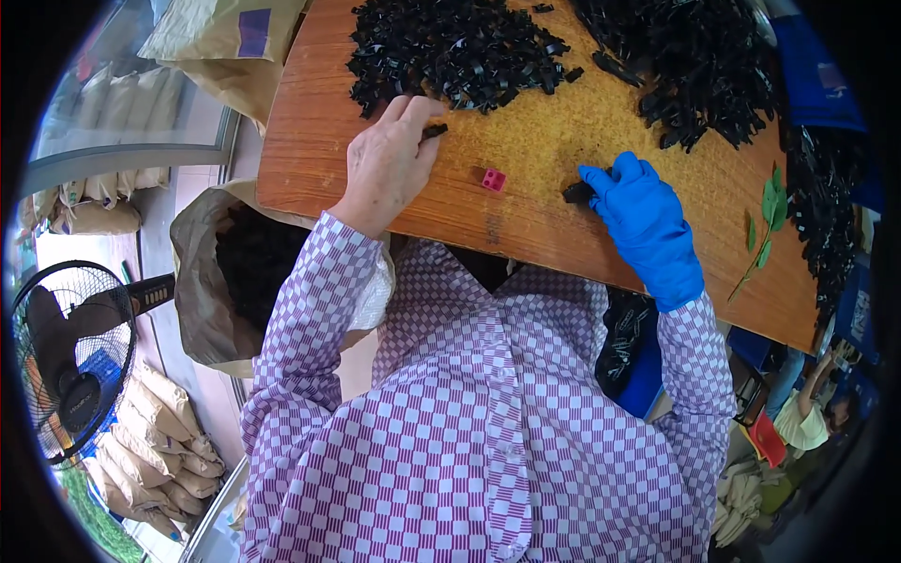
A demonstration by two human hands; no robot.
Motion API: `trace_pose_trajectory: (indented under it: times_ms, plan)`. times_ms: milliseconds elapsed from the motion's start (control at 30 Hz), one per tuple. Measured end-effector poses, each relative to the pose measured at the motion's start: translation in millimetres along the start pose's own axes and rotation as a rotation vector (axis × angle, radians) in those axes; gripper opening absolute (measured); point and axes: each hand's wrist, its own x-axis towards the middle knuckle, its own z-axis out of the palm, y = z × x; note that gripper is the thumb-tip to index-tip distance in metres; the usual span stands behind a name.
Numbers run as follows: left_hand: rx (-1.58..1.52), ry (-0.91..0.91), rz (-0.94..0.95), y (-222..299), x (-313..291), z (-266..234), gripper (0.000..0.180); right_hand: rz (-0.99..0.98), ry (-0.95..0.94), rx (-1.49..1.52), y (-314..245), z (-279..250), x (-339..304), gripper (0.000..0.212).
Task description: Manually assemble small black plastic components at a production workbench.
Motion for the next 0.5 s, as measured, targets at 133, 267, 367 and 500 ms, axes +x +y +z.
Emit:
trace_pose_trajectory:
  times_ms: [133, 267, 367, 500]
  plan:
    - [0.065, -0.005, -0.050, 0.3, -0.6, 0.5, 0.022, -0.011, -0.024, 0.006, 3.6, -0.7, 5.7, 0.040]
    - [0.147, -0.038, 0.056, -2.1, 2.7, -0.3, 0.018, -0.178, 0.199, -0.040, 10.0, 17.6, 4.8, 0.039]
    - [-0.070, -0.010, 0.025, 6.8, -3.2, 0.8, 0.017, -0.096, 0.299, 0.146, 3.1, 24.9, -1.3, 0.037]
    - [-0.310, 0.001, -0.022, 36.1, -19.4, 5.8, 0.017, 0.237, 0.088, 0.583, -19.0, 20.4, -10.1, 0.034]
